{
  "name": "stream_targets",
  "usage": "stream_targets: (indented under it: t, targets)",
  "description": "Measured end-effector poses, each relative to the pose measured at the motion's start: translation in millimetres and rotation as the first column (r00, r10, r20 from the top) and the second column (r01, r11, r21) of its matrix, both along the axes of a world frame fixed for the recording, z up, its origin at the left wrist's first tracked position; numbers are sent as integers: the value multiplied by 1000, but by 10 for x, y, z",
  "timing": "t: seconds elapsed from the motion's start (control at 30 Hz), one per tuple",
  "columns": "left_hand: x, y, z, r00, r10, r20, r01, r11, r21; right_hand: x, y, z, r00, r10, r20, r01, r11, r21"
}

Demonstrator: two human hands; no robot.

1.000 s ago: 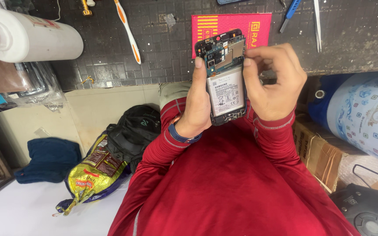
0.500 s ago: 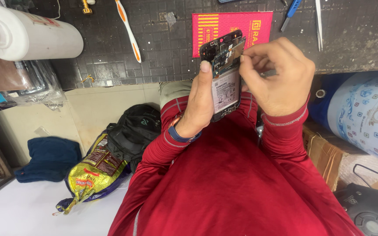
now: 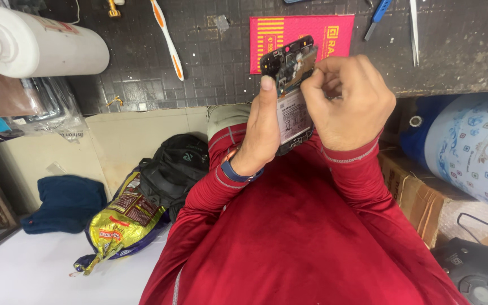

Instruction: The person disassembles a smartphone by removing the back cover and detaching internal components. They use a screwdriver and tweezers to remove screws and separate the motherboard and camera module from the phone body.

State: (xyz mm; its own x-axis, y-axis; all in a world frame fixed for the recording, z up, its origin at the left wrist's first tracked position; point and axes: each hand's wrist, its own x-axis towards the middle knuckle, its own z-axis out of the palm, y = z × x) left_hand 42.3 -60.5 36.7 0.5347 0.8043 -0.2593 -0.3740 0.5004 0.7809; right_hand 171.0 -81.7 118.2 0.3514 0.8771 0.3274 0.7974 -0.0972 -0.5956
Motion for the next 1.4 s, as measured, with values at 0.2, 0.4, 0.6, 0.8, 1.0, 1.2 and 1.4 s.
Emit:
stream_targets:
  t: [0.2,0.4,0.6,0.8,1.0,1.2,1.4]
  targets:
    - [6,-36,-27,995,49,82,-40,993,-108,22,-7,12,994,14,-109,-17,999,-27]
    - [15,-21,-38,996,55,72,-52,998,-48,27,-13,60,970,21,-241,-34,998,-48]
    - [-2,-4,-20,998,45,50,-43,999,-29,54,-23,89,962,94,-255,-105,994,-29]
    - [-6,-23,-18,999,22,37,-22,1000,7,-12,-23,52,989,27,-143,-28,1000,-3]
    - [13,-38,-27,999,33,3,-33,999,9,-5,4,8,997,28,-65,-27,999,18]
    - [-21,6,47,976,38,216,-8,990,-140,116,-2,88,954,64,-292,-98,990,-102]
    - [-16,47,78,959,19,283,51,969,-240,231,24,223,773,211,-598,-207,975,76]
